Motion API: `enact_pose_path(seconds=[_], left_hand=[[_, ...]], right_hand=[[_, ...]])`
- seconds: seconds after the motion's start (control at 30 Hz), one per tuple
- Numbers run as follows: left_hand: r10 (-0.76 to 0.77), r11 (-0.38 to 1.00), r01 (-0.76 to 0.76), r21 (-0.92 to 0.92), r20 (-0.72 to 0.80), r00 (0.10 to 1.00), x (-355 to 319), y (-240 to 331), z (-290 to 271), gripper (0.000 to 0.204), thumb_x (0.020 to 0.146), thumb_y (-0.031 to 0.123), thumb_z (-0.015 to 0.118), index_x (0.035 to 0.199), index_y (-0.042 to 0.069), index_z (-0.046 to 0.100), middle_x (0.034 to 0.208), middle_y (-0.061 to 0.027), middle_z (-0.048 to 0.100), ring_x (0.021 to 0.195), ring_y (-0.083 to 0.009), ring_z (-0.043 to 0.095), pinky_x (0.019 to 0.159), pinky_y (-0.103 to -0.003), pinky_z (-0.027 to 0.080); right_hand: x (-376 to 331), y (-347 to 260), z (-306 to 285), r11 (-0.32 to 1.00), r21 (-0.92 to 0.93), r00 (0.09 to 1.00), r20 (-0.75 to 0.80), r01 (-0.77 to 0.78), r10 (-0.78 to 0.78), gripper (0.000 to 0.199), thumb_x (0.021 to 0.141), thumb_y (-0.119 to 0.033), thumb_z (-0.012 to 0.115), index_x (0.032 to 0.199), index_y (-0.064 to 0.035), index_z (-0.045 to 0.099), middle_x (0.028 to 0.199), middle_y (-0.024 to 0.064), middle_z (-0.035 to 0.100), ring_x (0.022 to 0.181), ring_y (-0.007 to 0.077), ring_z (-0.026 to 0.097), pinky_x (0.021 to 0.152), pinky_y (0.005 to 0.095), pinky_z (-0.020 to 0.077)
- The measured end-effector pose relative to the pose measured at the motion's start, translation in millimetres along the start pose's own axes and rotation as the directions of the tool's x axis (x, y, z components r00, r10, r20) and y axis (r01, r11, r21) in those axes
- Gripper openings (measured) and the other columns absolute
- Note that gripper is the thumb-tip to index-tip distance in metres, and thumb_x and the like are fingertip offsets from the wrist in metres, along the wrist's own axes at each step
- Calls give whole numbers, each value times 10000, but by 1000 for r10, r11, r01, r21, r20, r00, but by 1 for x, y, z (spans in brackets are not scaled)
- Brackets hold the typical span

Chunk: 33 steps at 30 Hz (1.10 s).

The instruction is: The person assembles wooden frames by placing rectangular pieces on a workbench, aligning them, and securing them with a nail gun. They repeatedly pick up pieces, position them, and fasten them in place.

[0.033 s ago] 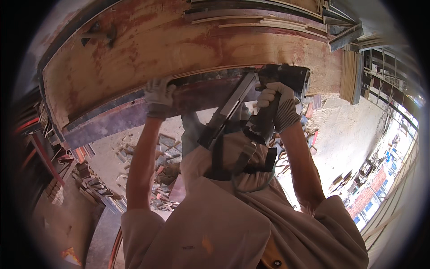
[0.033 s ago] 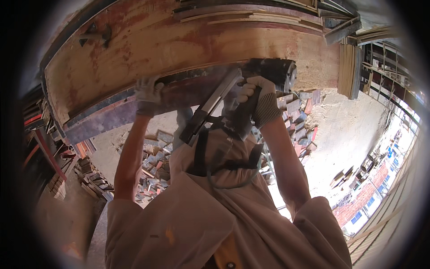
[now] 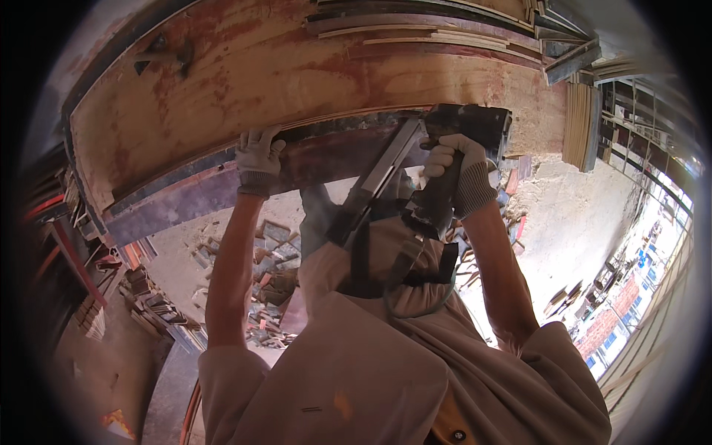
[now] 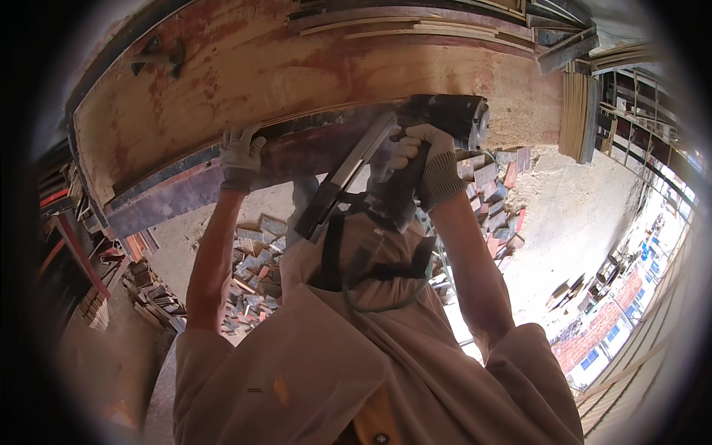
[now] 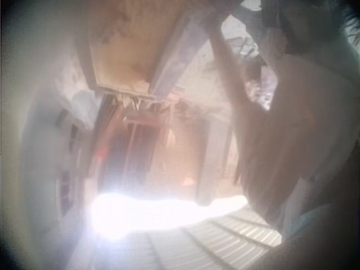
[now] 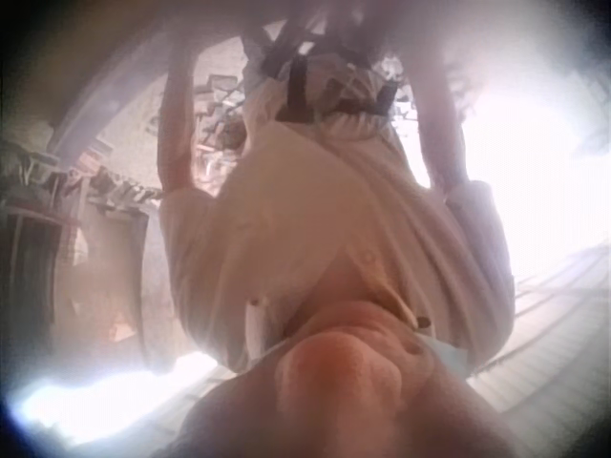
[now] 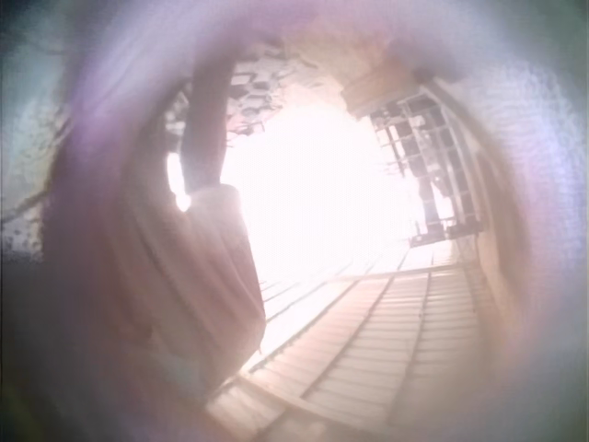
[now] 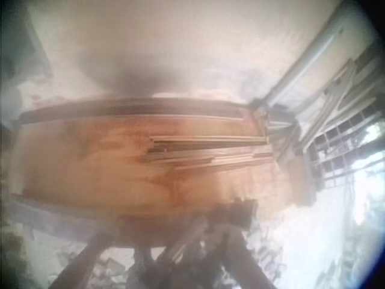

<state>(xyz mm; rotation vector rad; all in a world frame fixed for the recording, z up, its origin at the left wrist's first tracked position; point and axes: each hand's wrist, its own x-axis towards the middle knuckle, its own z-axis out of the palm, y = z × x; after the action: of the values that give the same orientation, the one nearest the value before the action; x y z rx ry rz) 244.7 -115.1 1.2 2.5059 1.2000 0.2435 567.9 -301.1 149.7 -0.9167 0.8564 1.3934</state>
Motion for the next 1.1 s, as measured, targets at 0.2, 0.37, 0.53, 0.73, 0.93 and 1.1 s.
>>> enact_pose_path(seconds=[0.2, 0.37, 0.53, 0.73, 0.93, 1.1], left_hand=[[20, 994, -26, -105, -58, 998, -9, -31, 21, 313, 861, 263, 717, 1167, 199, 733, 1109, -88, 659, 1085, -372, 584, 939, -530, 441], [-16, 988, 13, -154, -17, 1000, -5, -30, 18, 320, 851, 246, 718, 1166, 196, 731, 1118, -95, 660, 1106, -372, 578, 940, -538, 438], [59, 974, -76, -214, -86, 995, -5, -40, 19, 315, 894, 259, 700, 1197, 174, 709, 1156, -113, 645, 1132, -392, 562, 949, -541, 431], [200, 950, -195, -242, -3, 980, -10, -55, 4, 452, 867, 355, 740, 1268, 155, 676, 1196, -111, 646, 1160, -366, 563, 990, -519, 433], [91, 996, -92, 2, 94, 991, -35, -146, -68, 589, 781, 376, 814, 1304, 154, 660, 1218, -93, 647, 1173, -328, 577, 1010, -498, 444], [20, 992, -27, 122, 54, 998, -52, -195, -75, 581, 735, 353, 833, 1259, 160, 672, 1238, -89, 640, 1185, -340, 579, 992, -505, 460]], right_hand=[[15, 50, 31, 993, -93, 996, -43, 69, -73, 249, 897, -83, 539, 704, -153, 399, 638, -53, 355, 523, 115, 355, 509, 291, 342], [18, 67, 48, 995, -78, 995, -72, 61, -66, 293, 897, -72, 530, 679, -177, 365, 622, -54, 348, 515, 110, 338, 508, 288, 335], [22, 104, 53, 983, -146, 991, 89, 111, -99, 271, 905, -71, 516, 689, -165, 381, 604, -47, 349, 511, 114, 342, 511, 284, 351], [33, 124, 55, 964, -123, 967, -71, 235, -245, 264, 915, -77, 522, 704, -153, 384, 632, -40, 365, 526, 123, 364, 519, 286, 369], [31, 125, 56, 969, -138, 978, -21, 203, -208, 274, 913, -75, 519, 694, -162, 378, 640, -42, 363, 534, 119, 363, 527, 294, 371], [22, 149, 76, 971, -123, 977, -35, 203, -209, 292, 910, -67, 520, 687, -167, 359, 635, -46, 346, 536, 116, 353, 526, 293, 363]])
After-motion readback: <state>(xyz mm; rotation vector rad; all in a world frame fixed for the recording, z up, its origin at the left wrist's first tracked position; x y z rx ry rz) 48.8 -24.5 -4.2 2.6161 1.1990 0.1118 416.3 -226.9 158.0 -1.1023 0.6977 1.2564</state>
